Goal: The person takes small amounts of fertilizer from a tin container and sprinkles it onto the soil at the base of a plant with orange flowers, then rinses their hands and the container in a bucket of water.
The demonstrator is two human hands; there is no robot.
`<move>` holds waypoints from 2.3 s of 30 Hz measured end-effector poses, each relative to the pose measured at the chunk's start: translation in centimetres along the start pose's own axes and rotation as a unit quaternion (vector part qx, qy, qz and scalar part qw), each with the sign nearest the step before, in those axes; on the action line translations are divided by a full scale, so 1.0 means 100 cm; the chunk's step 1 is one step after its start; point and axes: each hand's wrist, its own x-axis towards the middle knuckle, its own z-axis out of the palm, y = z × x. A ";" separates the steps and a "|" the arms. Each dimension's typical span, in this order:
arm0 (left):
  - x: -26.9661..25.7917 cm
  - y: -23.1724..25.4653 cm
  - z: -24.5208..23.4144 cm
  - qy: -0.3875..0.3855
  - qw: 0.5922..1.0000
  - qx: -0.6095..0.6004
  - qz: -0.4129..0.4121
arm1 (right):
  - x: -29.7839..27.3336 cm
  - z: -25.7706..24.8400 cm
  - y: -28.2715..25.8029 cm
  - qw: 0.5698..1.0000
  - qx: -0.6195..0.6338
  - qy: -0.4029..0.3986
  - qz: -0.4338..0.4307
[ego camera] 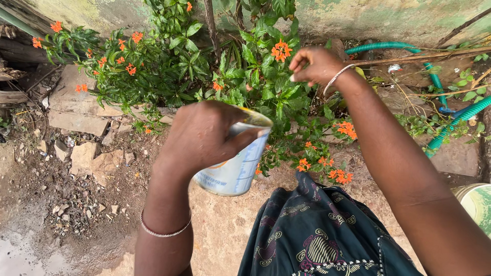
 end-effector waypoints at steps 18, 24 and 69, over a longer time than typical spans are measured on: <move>-0.054 -0.056 -0.003 0.130 0.989 -0.013 -0.065 | 0.027 0.116 -0.056 0.982 0.071 -0.174 0.016; -0.076 -0.060 -0.004 0.124 0.988 -0.024 -0.093 | -0.008 0.115 -0.084 0.984 -0.018 -0.177 -0.023; -0.131 -0.092 0.007 0.129 0.976 -0.017 -0.174 | 0.028 0.169 -0.138 0.976 0.098 -0.170 -0.094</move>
